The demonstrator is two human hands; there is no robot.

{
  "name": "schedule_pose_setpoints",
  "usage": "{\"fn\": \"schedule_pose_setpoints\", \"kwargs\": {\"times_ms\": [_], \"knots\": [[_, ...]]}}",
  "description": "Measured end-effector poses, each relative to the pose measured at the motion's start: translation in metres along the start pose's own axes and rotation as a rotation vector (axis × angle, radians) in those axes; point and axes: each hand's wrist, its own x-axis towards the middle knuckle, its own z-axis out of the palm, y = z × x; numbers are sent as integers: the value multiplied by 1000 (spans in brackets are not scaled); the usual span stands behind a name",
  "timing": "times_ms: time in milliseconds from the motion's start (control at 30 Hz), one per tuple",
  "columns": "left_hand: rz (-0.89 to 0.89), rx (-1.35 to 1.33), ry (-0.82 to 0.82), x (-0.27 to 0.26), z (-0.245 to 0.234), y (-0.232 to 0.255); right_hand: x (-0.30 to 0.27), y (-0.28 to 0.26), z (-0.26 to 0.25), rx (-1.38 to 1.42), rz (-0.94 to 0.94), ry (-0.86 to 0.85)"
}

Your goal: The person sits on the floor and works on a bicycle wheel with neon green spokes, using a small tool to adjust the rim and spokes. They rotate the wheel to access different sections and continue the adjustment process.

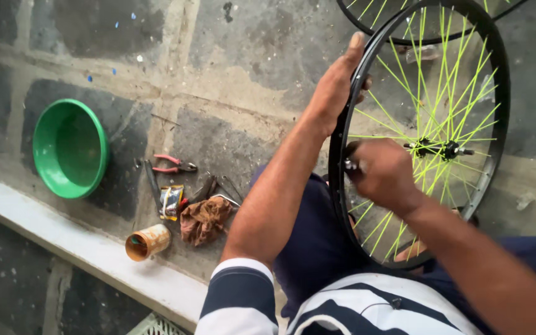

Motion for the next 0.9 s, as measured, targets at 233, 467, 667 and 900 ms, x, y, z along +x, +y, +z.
{"fn": "schedule_pose_setpoints", "kwargs": {"times_ms": [233,467,667,900], "knots": [[-20,-15,22,-6,3,-1,-11,36,-9,384,127,-400],[-28,-73,25,-4,3,-2,-27,34,39,161,359,-64],[-48,-88,25,-3,-4,-9,1,45,7,324,225,-403],[38,82,0,10,-13,-18,4,18,-7,513,316,-409]]}}
